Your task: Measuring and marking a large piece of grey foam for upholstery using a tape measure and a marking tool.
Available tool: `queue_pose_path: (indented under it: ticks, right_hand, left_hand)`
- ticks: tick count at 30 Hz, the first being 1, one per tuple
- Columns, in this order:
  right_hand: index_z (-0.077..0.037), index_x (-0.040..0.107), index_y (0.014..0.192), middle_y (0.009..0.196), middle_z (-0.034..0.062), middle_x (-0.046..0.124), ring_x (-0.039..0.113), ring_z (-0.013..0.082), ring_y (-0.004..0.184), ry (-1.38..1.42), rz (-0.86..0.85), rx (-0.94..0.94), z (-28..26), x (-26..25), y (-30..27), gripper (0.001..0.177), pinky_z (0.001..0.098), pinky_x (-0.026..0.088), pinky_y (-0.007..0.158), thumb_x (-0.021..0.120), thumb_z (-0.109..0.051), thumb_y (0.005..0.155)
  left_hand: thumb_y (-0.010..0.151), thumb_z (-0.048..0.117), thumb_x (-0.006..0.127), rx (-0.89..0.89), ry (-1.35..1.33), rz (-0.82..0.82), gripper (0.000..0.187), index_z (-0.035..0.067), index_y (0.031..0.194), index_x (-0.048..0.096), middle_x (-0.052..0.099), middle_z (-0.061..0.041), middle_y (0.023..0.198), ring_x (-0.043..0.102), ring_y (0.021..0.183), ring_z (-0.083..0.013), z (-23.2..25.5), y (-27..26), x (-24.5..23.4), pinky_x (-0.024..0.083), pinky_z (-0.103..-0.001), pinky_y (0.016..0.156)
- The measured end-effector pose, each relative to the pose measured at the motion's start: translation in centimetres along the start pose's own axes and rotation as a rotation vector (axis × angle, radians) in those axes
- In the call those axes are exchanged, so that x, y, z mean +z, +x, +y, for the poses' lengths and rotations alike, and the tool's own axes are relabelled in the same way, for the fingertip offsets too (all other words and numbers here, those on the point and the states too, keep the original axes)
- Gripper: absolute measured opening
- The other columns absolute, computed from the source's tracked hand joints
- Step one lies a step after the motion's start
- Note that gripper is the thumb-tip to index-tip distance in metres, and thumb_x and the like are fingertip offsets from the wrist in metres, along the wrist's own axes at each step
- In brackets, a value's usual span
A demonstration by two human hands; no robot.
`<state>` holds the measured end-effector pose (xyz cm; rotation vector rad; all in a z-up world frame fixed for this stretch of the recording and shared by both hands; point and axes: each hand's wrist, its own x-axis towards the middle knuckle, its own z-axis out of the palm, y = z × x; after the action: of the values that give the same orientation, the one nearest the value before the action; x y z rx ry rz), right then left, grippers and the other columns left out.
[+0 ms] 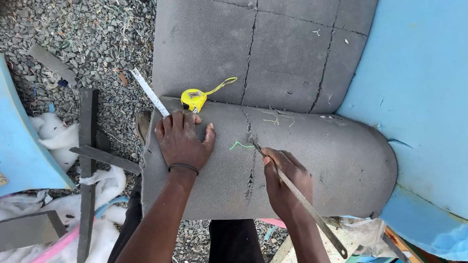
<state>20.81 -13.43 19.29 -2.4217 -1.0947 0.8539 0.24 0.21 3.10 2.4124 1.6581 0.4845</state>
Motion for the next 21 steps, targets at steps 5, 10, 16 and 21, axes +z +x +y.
queue_pose_path:
  ticks: [5, 10, 16, 21]
  right_hand:
    - [-0.010, 0.089, 0.148, 0.141, 0.0161, 0.092, 0.093, 0.0345, 0.110, -0.056, 0.045, -0.145, 1.8, 3.0, 2.7, 0.048, 0.0523, 0.074, 0.079, 0.058, -0.038, 0.124]
    - [-0.004, 0.086, 0.144, 0.126, 0.0189, 0.093, 0.090, 0.0255, 0.083, 0.003, 0.089, -0.218, 1.2, 2.0, -3.1, 0.048, 0.0397, 0.071, 0.058, 0.053, -0.035, 0.127]
    - [-0.012, 0.088, 0.146, 0.140, 0.0101, 0.090, 0.092, 0.0300, 0.109, 0.052, 0.141, -0.149, 1.7, 2.8, -3.1, 0.042, 0.0460, 0.069, 0.078, 0.060, -0.034, 0.125]
    - [-0.002, 0.082, 0.150, 0.132, 0.0174, 0.090, 0.091, 0.0285, 0.103, 0.028, 0.132, -0.207, 2.5, 3.5, -5.8, 0.039, 0.0438, 0.079, 0.074, 0.059, -0.019, 0.124]
  left_hand:
    - [0.105, 0.050, 0.084, 0.007, -0.024, 0.011, 0.033, 0.018, 0.111, 0.081, 0.068, -0.010, 0.116, 0.067, 0.114, -0.0417, 0.0, 0.0, -0.1, 0.052, -0.061, 0.115]
    - [0.105, 0.051, 0.083, 0.010, -0.013, 0.000, 0.033, 0.019, 0.112, 0.081, 0.067, -0.010, 0.115, 0.067, 0.113, -0.0421, 0.0, 0.1, -0.1, 0.052, -0.061, 0.114]
    - [0.104, 0.052, 0.085, 0.014, -0.009, 0.008, 0.034, 0.018, 0.113, 0.082, 0.069, -0.010, 0.117, 0.067, 0.115, -0.0417, -0.1, -0.1, 0.2, 0.053, -0.061, 0.113]
    - [0.104, 0.051, 0.085, 0.022, -0.021, 0.018, 0.035, 0.017, 0.111, 0.082, 0.068, -0.011, 0.117, 0.067, 0.114, -0.0428, -0.1, -0.2, 0.4, 0.052, -0.063, 0.113]
